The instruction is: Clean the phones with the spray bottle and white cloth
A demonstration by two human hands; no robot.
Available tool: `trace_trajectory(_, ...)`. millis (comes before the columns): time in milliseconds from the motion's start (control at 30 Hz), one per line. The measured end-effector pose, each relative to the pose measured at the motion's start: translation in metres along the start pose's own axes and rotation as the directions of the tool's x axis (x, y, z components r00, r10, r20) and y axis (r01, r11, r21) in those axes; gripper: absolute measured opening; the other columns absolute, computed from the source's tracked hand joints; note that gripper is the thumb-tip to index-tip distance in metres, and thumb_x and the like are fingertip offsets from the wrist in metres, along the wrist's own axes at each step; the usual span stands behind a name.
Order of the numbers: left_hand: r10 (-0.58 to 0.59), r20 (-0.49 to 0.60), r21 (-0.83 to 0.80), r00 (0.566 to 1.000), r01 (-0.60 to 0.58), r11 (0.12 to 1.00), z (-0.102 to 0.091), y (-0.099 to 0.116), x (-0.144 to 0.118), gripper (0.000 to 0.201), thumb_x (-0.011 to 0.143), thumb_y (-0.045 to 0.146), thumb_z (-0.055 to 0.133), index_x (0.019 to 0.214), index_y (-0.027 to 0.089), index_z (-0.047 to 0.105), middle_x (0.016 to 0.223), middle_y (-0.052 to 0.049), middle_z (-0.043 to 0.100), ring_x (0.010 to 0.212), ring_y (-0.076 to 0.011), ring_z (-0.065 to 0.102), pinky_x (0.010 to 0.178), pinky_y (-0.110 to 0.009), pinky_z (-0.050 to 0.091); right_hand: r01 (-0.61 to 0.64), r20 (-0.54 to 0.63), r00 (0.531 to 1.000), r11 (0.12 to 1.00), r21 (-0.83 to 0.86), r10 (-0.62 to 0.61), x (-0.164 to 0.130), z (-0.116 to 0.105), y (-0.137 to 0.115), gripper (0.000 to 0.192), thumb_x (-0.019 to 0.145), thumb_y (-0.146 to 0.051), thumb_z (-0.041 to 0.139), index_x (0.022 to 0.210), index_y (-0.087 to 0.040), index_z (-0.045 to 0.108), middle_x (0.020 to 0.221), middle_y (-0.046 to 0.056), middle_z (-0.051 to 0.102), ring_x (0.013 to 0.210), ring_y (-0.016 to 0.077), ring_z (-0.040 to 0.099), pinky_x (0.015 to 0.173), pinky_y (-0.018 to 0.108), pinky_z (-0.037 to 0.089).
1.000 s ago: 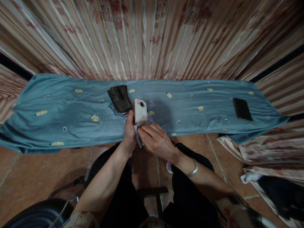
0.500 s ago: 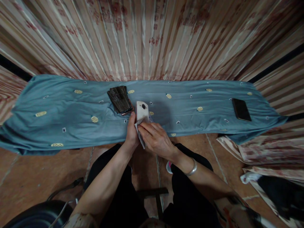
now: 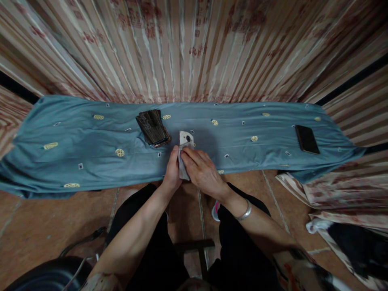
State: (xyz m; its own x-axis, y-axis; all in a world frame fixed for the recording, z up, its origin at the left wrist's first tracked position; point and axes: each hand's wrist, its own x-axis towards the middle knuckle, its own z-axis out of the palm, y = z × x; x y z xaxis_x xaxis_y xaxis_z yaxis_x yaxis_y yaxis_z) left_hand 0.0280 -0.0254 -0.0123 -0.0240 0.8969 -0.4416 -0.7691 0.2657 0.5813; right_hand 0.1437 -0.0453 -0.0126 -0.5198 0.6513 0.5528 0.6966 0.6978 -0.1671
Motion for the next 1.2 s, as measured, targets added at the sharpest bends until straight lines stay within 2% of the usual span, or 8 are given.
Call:
trace_trajectory(133, 0.031, 0.025, -0.005, 0.999, -0.031, 0.999, 0.0, -0.006, -0.001, 0.024, 0.093, 0.033, 0.058, 0.088, 0.014, 0.073, 0.099, -0.008, 0.078, 0.125, -0.0227, 0.065, 0.11, -0.031, 0.049, -0.033, -0.004, 0.999, 0.999, -0.013, 0.032, 0.001, -0.002, 0.004, 0.039, 0.103, -0.014, 0.041, 0.135, -0.004, 0.062, 0.136, 0.018, 0.065, 0.12, 0.0281, 0.061, 0.104, 0.043, 0.052)
trace_trajectory(267, 0.0, 0.053, -0.004, 0.999, 0.0, 1.0, -0.002, -0.011, 0.0, 0.023, 0.092, 0.033, 0.06, 0.095, 0.015, 0.073, 0.104, -0.008, 0.078, 0.131, -0.0231, 0.061, 0.113, -0.032, 0.046, -0.099, 0.039, 0.994, 0.995, -0.028, 0.1, 0.002, -0.002, 0.007, 0.041, 0.102, -0.013, 0.04, 0.138, -0.008, 0.061, 0.14, 0.017, 0.064, 0.123, 0.0276, 0.061, 0.106, 0.044, 0.051)
trace_trajectory(467, 0.02, 0.105, 0.057, 0.994, -0.027, 0.998, -0.003, -0.017, -0.003, 0.022, 0.09, 0.033, 0.063, 0.102, 0.017, 0.073, 0.112, -0.007, 0.077, 0.132, -0.022, 0.061, 0.112, -0.032, 0.046, -0.161, 0.065, 0.985, 0.987, 0.001, 0.16, 0.003, -0.002, 0.012, 0.045, 0.101, -0.012, 0.041, 0.144, -0.012, 0.057, 0.148, 0.017, 0.059, 0.135, 0.0271, 0.055, 0.114, 0.046, 0.047)
trace_trajectory(600, 0.043, 0.129, 0.076, 0.991, -0.053, 0.996, -0.004, -0.02, -0.004, 0.024, 0.09, 0.034, 0.063, 0.104, 0.017, 0.073, 0.108, -0.006, 0.078, 0.128, -0.0222, 0.064, 0.113, -0.034, 0.046, -0.197, 0.065, 0.979, 0.98, 0.034, 0.194, 0.004, -0.001, 0.014, 0.05, 0.099, -0.008, 0.041, 0.148, -0.015, 0.053, 0.153, 0.015, 0.054, 0.143, 0.0261, 0.049, 0.118, 0.048, 0.045)
trace_trajectory(700, 0.066, 0.146, 0.099, 0.987, -0.081, 0.992, -0.006, -0.022, -0.003, 0.025, 0.087, 0.036, 0.067, 0.103, 0.018, 0.074, 0.105, -0.006, 0.079, 0.129, -0.0236, 0.062, 0.112, -0.036, 0.046, -0.204, 0.054, 0.978, 0.978, 0.049, 0.201, 0.003, 0.001, 0.016, 0.049, 0.099, -0.008, 0.039, 0.146, -0.013, 0.053, 0.153, 0.016, 0.053, 0.144, 0.0265, 0.048, 0.118, 0.047, 0.045)
trace_trajectory(1000, 0.077, 0.216, 0.181, 0.973, -0.117, 0.977, -0.007, -0.022, -0.006, 0.027, 0.086, 0.044, 0.069, 0.088, 0.018, 0.074, 0.104, -0.006, 0.078, 0.124, -0.0263, 0.064, 0.107, -0.036, 0.049, -0.243, 0.057, 0.97, 0.967, 0.082, 0.238, 0.002, 0.002, 0.027, 0.05, 0.101, -0.01, 0.037, 0.149, -0.012, 0.05, 0.152, 0.017, 0.054, 0.145, 0.026, 0.047, 0.119, 0.047, 0.045)
trace_trajectory(1200, 0.076, 0.179, 0.177, 0.981, -0.108, 0.978, -0.007, -0.021, -0.004, 0.026, 0.086, 0.044, 0.069, 0.09, 0.019, 0.073, 0.098, -0.005, 0.078, 0.123, -0.0267, 0.065, 0.105, -0.036, 0.05, -0.273, 0.051, 0.962, 0.957, 0.099, 0.269, 0.0, 0.005, 0.032, 0.051, 0.1, -0.013, 0.039, 0.15, -0.015, 0.049, 0.151, 0.016, 0.055, 0.142, 0.0266, 0.051, 0.117, 0.05, 0.047)
